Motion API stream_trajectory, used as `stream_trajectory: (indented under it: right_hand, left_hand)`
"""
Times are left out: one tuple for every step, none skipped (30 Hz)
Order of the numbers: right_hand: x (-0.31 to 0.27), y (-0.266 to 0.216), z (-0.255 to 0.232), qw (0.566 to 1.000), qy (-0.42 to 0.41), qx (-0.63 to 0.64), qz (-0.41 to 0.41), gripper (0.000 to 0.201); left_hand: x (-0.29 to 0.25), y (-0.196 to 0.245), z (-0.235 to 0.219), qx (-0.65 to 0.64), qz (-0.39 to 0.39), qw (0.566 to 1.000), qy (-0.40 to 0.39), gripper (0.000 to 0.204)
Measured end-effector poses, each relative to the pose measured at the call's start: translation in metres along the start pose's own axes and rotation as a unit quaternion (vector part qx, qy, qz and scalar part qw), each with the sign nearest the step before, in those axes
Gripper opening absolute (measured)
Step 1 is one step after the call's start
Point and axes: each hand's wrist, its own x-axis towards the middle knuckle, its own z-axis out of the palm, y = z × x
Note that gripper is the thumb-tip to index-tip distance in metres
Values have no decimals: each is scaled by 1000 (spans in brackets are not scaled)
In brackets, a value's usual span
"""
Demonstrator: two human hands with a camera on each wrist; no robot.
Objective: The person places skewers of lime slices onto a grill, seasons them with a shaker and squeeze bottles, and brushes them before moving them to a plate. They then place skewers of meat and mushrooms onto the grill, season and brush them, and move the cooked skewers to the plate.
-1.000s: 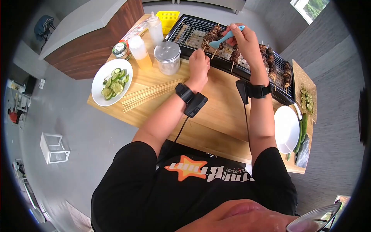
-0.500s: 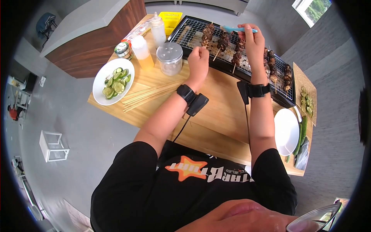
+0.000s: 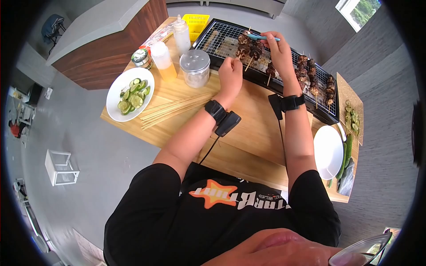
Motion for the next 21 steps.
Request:
stream_trajectory:
  right_hand:
    - [0,-6,-1,1000,2,-7,0,29]
    - [0,-18,-2,1000,5,7,-4,29]
    - [-1,-31,-4,1000,9,22,-8,30]
    - [-2,-43,-6,999,12,37,-12,31]
    - [-2,-52,-8,999,-22,28,5,31]
    - [-3,-60,-11,998,-56,18,22,32]
    - [-5,-63,-12,995,-89,9,39,32]
    - [-6,-64,-11,996,-83,8,43,33]
    - [-7,-65,-9,996,-76,7,46,33]
    - [-8,-65,-7,996,-69,6,49,33]
    - [-7,-61,-6,999,-32,29,27,32]
    - [-5,-54,-4,999,6,53,5,30]
    - [-3,-46,-2,996,42,76,-17,29]
    - [0,-36,-2,997,37,50,-39,28]
    - [3,-25,-4,997,33,24,-60,28]
    - [3,-21,-4,996,28,-2,-81,27]
    - [2,-17,-3,999,9,-12,-43,27]
    - [0,-14,-2,1000,-10,-23,-4,26]
    - [-1,-14,-2,998,-28,-34,35,26]
    - [-1,-14,-2,999,-12,-24,20,27]
    - [-1,-15,-2,1000,4,-14,5,27]
  left_hand:
    - [0,-2,0,-7,-6,1000,1,31]
    - [1,-5,0,-13,-11,1000,2,31]
    - [1,-8,1,-21,-16,1000,3,31]
    - [1,-8,1,-25,-25,999,8,31]
    - [2,-7,2,-30,-34,999,12,31]
    - [2,-7,2,-35,-43,998,15,31]
    - [1,-5,2,-41,-54,998,17,31]
    - [0,-3,2,-47,-66,997,19,31]
    - [-1,-2,2,-54,-76,995,21,31]
    - [-1,-4,2,-63,-80,995,24,31]
    - [-1,-8,3,-72,-83,994,27,31]
    - [-1,-11,4,-80,-86,993,30,31]
    - [-1,-12,4,-81,-91,992,30,31]
    - [-2,-12,3,-83,-96,991,30,31]
    - [-2,-12,3,-84,-102,991,30,31]
    - [-3,-13,4,-90,-103,990,28,31]
    - [-4,-14,4,-96,-105,990,25,31]
    - [-4,-15,5,-102,-106,989,23,30]
    - [-4,-14,5,-106,-107,988,21,30]
    - [-4,-14,5,-110,-109,988,19,30]
    - [-4,-14,5,-114,-111,987,17,30]
